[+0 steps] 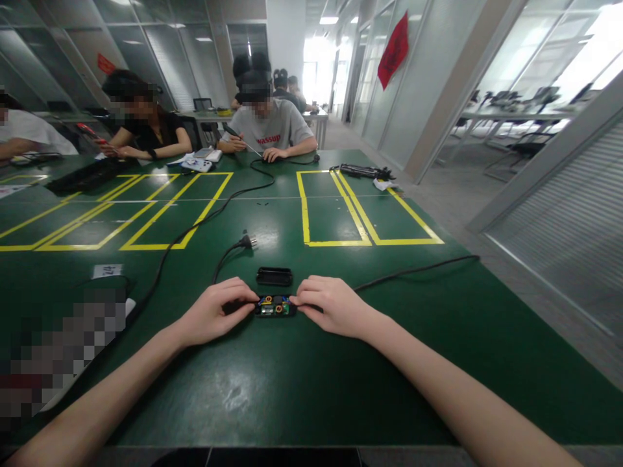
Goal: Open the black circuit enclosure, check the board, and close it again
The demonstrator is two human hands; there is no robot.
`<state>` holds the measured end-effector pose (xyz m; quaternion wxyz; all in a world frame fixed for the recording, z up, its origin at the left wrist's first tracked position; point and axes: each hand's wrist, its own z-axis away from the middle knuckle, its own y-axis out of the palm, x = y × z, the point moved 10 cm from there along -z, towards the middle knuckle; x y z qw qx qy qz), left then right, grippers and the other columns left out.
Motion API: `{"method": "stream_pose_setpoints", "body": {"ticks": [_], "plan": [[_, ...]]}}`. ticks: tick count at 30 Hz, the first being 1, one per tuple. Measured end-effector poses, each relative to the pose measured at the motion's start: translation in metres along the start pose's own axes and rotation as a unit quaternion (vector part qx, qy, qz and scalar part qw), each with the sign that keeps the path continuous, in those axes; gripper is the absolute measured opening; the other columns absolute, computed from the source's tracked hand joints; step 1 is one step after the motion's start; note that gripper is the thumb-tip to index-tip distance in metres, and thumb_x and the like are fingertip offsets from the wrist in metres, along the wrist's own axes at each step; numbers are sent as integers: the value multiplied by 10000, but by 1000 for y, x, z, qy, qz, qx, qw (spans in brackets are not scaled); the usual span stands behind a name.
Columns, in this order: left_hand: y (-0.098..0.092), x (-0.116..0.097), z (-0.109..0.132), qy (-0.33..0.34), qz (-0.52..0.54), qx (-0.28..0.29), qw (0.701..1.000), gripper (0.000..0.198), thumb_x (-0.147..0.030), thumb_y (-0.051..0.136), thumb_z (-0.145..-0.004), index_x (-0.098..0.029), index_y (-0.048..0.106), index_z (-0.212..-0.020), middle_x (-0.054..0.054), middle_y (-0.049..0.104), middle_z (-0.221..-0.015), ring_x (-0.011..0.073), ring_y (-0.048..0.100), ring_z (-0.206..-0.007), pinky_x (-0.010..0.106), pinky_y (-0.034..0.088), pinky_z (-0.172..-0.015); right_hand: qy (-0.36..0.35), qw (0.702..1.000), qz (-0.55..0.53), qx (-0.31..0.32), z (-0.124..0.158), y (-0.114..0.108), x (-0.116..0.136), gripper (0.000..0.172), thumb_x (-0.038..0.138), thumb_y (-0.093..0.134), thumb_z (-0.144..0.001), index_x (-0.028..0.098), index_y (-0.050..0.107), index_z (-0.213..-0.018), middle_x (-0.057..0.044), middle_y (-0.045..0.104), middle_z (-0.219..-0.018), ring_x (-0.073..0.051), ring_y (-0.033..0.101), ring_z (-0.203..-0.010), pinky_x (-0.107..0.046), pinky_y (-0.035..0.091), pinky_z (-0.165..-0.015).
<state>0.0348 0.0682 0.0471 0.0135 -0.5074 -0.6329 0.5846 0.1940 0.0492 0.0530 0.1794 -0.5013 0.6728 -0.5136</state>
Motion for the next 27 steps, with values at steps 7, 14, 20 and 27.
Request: {"method": "stream_pose_setpoints", "body": {"ticks": [7, 14, 20, 27], "plan": [[2, 0, -1, -11, 32, 19, 999, 150, -194, 569, -965, -172, 666, -852, 61, 693, -926, 176, 651, -873, 286, 524, -789, 38, 998, -46, 36, -1, 4, -7, 147, 167, 587, -1000, 195, 730, -986, -74, 725, -1013, -190, 682, -920, -312, 554, -808], [2, -3, -2, -10, 17, 21, 1000, 163, -177, 566, -951, -178, 654, -814, 65, 695, -955, 180, 652, -893, 296, 532, -808, 42, 997, -46, 35, -5, 5, -5, 133, 130, 596, -957, 188, 715, -957, -80, 707, -1009, -195, 672, -916, -322, 544, -791], [-11, 2, -2, -15, -24, -34, 999, 247, -317, 645, -938, -199, 716, -1143, 104, 701, -1153, 241, 665, -1080, 384, 541, -971, 41, 997, -33, -60, -7, -1, -10, 150, 190, 589, -956, 189, 733, -1000, -89, 704, -983, -210, 665, -886, -365, 547, -793], [14, 14, -9, -34, -134, 25, 990, 1051, -601, 832, -744, -250, 344, -1606, 168, 523, -1543, 376, 487, -1413, 579, 357, -1190, 134, 988, -8, -70, -7, 12, -42, 376, 285, 607, -978, 204, 645, -1343, -161, 673, -1314, -316, 592, -1237, -582, 502, -1042]]}}
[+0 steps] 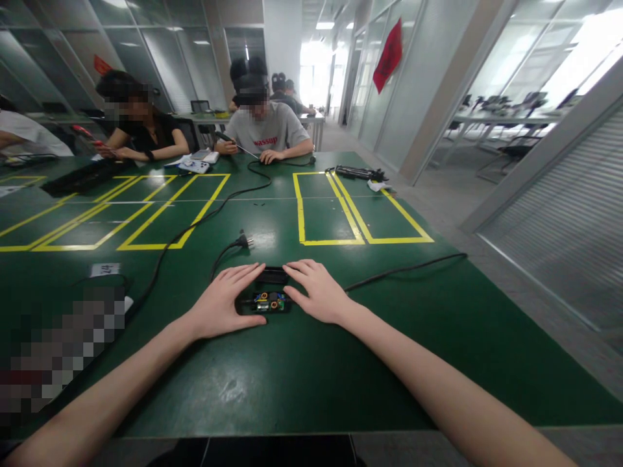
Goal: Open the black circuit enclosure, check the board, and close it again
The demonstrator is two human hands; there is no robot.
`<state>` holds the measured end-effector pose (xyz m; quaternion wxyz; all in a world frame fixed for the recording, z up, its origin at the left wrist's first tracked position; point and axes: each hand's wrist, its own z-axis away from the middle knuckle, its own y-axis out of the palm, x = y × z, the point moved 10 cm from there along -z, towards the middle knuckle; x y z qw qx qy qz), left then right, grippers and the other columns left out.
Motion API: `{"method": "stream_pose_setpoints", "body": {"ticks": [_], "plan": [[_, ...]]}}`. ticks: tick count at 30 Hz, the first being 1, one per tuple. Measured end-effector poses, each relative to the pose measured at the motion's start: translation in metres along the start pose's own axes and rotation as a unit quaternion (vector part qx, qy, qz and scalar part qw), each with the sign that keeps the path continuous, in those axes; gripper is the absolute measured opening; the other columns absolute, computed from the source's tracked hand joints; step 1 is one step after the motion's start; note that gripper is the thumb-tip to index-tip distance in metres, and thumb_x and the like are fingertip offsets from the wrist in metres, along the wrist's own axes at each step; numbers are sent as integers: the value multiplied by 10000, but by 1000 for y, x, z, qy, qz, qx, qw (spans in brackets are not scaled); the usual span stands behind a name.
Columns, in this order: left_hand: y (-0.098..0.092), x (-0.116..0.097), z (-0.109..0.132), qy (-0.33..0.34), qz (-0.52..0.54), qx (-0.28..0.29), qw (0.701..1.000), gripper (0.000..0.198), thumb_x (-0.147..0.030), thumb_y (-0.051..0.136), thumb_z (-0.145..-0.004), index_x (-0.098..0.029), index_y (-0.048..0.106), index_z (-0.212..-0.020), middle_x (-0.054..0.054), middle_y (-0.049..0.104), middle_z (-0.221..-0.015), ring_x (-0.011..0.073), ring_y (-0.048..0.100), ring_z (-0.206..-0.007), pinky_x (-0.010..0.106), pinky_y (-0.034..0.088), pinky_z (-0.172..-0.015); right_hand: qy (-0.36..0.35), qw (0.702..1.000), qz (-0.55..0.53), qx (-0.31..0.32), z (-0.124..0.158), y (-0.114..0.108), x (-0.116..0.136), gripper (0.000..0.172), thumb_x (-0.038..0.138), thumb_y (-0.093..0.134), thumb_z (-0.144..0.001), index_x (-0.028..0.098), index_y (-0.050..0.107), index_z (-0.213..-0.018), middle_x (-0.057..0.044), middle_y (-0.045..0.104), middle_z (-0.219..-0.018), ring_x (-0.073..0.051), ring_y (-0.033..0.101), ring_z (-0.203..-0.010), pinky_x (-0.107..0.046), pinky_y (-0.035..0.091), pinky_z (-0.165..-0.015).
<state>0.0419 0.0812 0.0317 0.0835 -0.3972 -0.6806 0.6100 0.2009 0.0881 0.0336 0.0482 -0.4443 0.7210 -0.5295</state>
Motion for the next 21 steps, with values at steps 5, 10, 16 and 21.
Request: {"method": "stream_pose_setpoints", "body": {"ticks": [5, 10, 16, 21], "plan": [[-4, -6, 3, 7, 60, -31, 998, 1071, -438, 869, -748, -290, 274, -1625, 122, 613, -1409, 332, 610, -1271, 523, 484, -1108, 30, 991, -131, -19, 3, -5, 3, 290, 170, 619, -938, 203, 683, -1219, -103, 706, -1124, -220, 683, -964, -429, 604, -888], [-5, -11, 6, 10, 111, -29, 993, 894, -369, 883, -731, -293, 459, -1514, 109, 538, -1416, 315, 604, -1286, 453, 536, -1083, 53, 975, -214, -12, 4, -5, 6, 324, 161, 635, -912, 212, 692, -1227, -89, 633, -1192, -152, 680, -850, -325, 633, -761], [-8, -14, 5, 15, 139, -26, 990, 772, -328, 886, -735, -274, 527, -1416, 105, 577, -1382, 299, 632, -1233, 455, 542, -1066, 66, 975, -213, -18, 4, -7, 3, 272, 156, 661, -899, 194, 709, -1164, -77, 699, -1068, -161, 660, -802, -306, 605, -691], [-9, -16, 4, 24, 136, -19, 990, 688, -315, 882, -745, -239, 569, -1353, 98, 655, -1297, 289, 643, -1199, 452, 533, -1062, 64, 974, -218, -17, 4, -5, 4, 262, 132, 663, -880, 184, 715, -1131, -67, 728, -1003, -166, 670, -804, -298, 597, -697]]}}
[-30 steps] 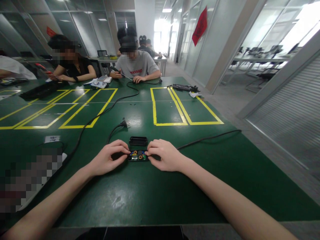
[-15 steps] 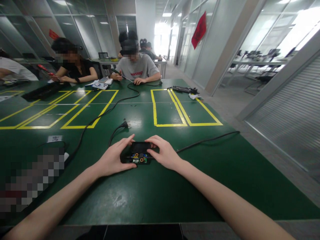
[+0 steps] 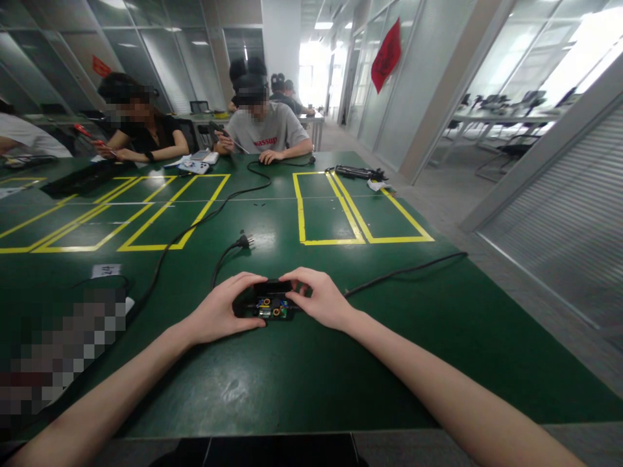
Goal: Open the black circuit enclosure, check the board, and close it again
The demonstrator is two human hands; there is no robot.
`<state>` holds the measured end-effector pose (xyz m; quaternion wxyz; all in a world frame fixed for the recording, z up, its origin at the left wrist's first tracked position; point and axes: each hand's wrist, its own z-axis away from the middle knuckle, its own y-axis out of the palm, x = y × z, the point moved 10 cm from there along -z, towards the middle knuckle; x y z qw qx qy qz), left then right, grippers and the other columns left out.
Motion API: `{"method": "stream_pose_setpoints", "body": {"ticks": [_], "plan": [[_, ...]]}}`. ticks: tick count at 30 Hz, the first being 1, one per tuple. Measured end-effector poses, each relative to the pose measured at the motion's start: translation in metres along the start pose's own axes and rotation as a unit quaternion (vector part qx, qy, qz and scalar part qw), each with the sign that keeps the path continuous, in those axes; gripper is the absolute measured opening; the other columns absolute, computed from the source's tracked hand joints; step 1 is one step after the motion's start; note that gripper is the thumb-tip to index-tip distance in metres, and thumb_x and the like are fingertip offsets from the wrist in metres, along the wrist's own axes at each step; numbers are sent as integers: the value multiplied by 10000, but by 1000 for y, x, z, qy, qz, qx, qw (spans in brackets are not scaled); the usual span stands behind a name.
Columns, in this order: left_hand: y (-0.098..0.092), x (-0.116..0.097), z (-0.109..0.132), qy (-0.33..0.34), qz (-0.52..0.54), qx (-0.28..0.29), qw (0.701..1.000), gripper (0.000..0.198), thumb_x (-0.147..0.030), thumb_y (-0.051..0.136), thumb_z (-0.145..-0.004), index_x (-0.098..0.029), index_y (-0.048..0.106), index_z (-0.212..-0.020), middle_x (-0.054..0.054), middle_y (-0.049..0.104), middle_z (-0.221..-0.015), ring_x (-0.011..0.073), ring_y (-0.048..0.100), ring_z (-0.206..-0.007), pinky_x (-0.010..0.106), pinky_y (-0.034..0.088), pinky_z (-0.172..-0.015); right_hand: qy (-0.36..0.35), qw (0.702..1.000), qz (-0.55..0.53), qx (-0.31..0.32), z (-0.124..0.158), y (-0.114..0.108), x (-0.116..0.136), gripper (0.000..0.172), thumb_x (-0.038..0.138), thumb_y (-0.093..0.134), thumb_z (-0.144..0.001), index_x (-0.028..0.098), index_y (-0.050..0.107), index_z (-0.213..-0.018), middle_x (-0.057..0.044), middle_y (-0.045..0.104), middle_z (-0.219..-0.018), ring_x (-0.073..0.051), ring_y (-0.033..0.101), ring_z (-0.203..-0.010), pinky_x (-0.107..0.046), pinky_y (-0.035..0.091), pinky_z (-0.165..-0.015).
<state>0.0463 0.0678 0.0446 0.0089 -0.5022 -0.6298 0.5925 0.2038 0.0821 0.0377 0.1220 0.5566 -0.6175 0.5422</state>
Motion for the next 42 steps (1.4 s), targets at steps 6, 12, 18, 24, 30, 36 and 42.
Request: {"method": "stream_pose_setpoints", "body": {"ticks": [6, 12, 18, 24, 30, 36, 42], "plan": [[0, -1, 1, 7, 28, 1, 1000, 692, -274, 857, -764, -244, 541, -1379, 94, 624, -1308, 258, 652, -1149, 398, 568, -979, 15, 999, -29, -30, 2, -5, -2, 207, 191, 692, -873, 203, 718, -1078, -51, 731, -959, -172, 695, -832, -293, 619, -710], [0, -1, 2, 7, 56, -3, 998, 668, -267, 836, -781, -244, 549, -1385, 81, 612, -1269, 203, 651, -984, 376, 593, -911, 16, 999, -25, -16, 3, -2, -3, 187, 208, 679, -876, 216, 688, -1063, -44, 710, -964, -183, 690, -875, -307, 633, -722], [-2, -3, 3, 17, 67, -7, 998, 630, -265, 837, -788, -237, 566, -1356, 74, 618, -1238, 181, 641, -932, 355, 594, -875, -18, 1000, -23, 12, 2, 0, 8, 184, 192, 632, -913, 209, 637, -1097, -55, 689, -1030, -175, 685, -913, -290, 628, -737], [-3, -4, 2, 11, 60, -10, 998, 503, -241, 834, -771, -213, 610, -1220, 44, 643, -1105, 177, 638, -906, 334, 575, -850, -110, 993, 19, 32, 4, 1, 29, 135, 226, 554, -1010, 192, 635, -908, -67, 671, -952, -168, 665, -855, -305, 581, -758], [-4, -11, 1, 30, 55, -7, 998, 284, -186, 828, -772, -190, 647, -991, 46, 628, -1075, 181, 640, -943, 300, 535, -819, -151, 987, 40, 44, 9, 4, 38, 89, 259, 697, -924, 196, 634, -925, -72, 651, -984, -175, 659, -858, -298, 556, -738], [-4, -11, 0, 31, 58, -9, 998, 250, -221, 833, -784, -186, 630, -927, 40, 645, -1023, 189, 647, -938, 304, 532, -822, -179, 977, 96, 58, 14, 9, 43, 139, 256, 723, -888, 198, 632, -976, -84, 649, -1041, -177, 657, -871, -285, 536, -719], [1, -10, 1, 32, 49, 11, 998, 241, -266, 756, -862, -193, 662, -1072, 53, 711, -1057, 194, 679, -941, 311, 541, -832, -184, 967, 149, 89, 14, 18, 44, 367, 319, 802, -833, 185, 632, -1129, -115, 644, -1135, -224, 667, -967, -335, 558, -788]]}}
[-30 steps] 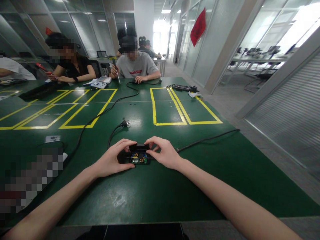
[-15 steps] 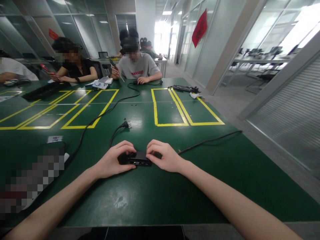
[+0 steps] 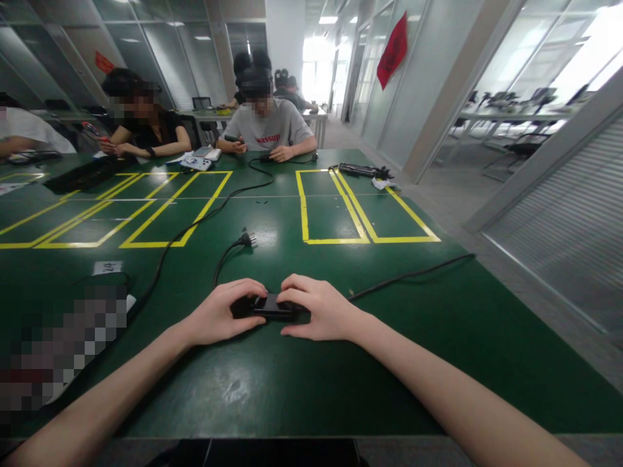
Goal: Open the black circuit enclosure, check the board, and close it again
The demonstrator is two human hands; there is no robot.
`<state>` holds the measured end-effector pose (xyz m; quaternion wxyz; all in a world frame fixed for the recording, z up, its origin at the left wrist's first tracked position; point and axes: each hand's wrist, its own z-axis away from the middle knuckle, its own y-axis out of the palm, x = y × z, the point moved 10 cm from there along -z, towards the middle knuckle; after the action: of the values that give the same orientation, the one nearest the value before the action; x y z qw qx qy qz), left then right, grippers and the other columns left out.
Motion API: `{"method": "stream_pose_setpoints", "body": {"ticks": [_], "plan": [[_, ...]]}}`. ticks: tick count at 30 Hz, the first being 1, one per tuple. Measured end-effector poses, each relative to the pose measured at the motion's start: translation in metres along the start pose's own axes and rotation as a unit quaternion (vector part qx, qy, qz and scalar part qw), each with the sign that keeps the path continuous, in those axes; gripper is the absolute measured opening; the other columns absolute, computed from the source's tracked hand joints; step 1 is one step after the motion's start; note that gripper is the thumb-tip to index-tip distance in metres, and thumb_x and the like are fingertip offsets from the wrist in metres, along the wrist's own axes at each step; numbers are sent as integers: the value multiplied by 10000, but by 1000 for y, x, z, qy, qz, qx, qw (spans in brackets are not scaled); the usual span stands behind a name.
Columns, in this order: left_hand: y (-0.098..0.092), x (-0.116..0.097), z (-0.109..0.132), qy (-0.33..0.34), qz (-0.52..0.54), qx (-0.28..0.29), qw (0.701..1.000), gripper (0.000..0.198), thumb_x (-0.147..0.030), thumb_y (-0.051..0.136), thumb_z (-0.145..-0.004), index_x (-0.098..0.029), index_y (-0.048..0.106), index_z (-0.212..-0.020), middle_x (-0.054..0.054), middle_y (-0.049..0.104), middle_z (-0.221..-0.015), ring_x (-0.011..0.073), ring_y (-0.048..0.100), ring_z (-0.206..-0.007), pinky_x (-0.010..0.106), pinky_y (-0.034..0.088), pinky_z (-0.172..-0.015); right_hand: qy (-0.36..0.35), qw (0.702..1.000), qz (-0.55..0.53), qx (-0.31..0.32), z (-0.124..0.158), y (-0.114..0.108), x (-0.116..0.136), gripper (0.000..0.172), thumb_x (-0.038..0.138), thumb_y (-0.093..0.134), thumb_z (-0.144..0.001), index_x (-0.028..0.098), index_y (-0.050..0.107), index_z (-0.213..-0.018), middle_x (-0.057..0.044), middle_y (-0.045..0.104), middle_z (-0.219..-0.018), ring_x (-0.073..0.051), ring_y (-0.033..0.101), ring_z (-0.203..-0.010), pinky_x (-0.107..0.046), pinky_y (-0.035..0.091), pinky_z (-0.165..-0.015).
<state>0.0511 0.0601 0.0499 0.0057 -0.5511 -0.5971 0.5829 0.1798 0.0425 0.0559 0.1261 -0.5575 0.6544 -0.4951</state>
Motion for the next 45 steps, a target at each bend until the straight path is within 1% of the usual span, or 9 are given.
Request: {"method": "stream_pose_setpoints", "body": {"ticks": [8, 12, 16, 23, 29, 33, 37, 42, 45], "plan": [[1, -8, 0, 23, -110, 6, 994, 261, -382, 588, -1004, -175, 664, -1143, 70, 737, -983, 211, 683, -881, 340, 532, -801, -15, 997, 71, -8, -2, 4, 5, 251, 273, 607, -980, 166, 615, -1207, -115, 682, -1044, -219, 669, -900, -335, 553, -759], [8, -12, 0, 51, -173, 15, 983, 355, -434, 590, -1002, -173, 648, -1234, 95, 742, -1031, 229, 677, -913, 360, 529, -830, -5, 993, 114, 0, -2, 5, 5, 264, 320, 549, -1026, 144, 631, -1205, -104, 697, -953, -222, 663, -813, -338, 524, -708], [11, -15, -2, 58, -212, 13, 975, 350, -433, 514, -1046, -145, 674, -1167, 94, 727, -926, 229, 662, -836, 365, 509, -796, -2, 991, 134, 1, -3, 4, 4, 302, 371, 496, -1055, 137, 656, -1160, -107, 712, -926, -223, 667, -787, -339, 508, -695], [11, -11, -5, 18, -176, 24, 984, 365, -386, 378, -1090, -145, 643, -1158, 106, 733, -991, 240, 686, -875, 359, 513, -801, 22, 992, 124, -8, -6, 2, -2, 370, 356, 382, -1098, 127, 672, -1109, -111, 726, -915, -215, 687, -812, -318, 514, -714], [14, -10, -4, 24, -159, 43, 986, 445, -469, 637, -950, -156, 600, -1265, 116, 735, -1090, 261, 699, -929, 370, 533, -831, 76, 993, 86, 22, -5, 7, -13, 331, 347, 424, -1086, 164, 699, -1075, -78, 740, -910, -195, 697, -809, -295, 510, -723], [15, -10, -4, 21, -156, 47, 986, 430, -455, 629, -958, -162, 606, -1272, 116, 734, -1094, 259, 699, -931, 371, 542, -824, 98, 992, 71, 30, -5, 8, -17, 325, 335, 432, -1081, 173, 714, -1070, -78, 753, -916, -197, 704, -810, -295, 513, -722], [13, -12, -4, 32, -148, 41, 988, 411, -413, 577, -994, -151, 598, -1310, 116, 731, -1065, 243, 694, -895, 355, 544, -793, 80, 993, 77, 31, -5, 8, -14, 310, 340, 455, -1071, 167, 712, -1062, -92, 745, -908, -209, 701, -803, -307, 515, -714], [10, -17, -2, 51, -156, 7, 986, 313, -399, 547, -1027, -162, 645, -1206, 107, 731, -999, 234, 685, -880, 354, 529, -801, 34, 997, 73, -3, -4, -3, -5, 292, 411, 542, -1035, 165, 681, -1112, -105, 720, -927, -225, 682, -831, -324, 520, -724], [10, -16, -1, 42, -145, 4, 988, 332, -425, 566, -1021, -171, 650, -1217, 93, 734, -965, 224, 687, -856, 350, 524, -806, 38, 996, 71, 44, -2, 3, -6, 356, 437, 618, -990, 173, 642, -1227, -111, 728, -1013, -233, 696, -904, -327, 529, -767]]}}
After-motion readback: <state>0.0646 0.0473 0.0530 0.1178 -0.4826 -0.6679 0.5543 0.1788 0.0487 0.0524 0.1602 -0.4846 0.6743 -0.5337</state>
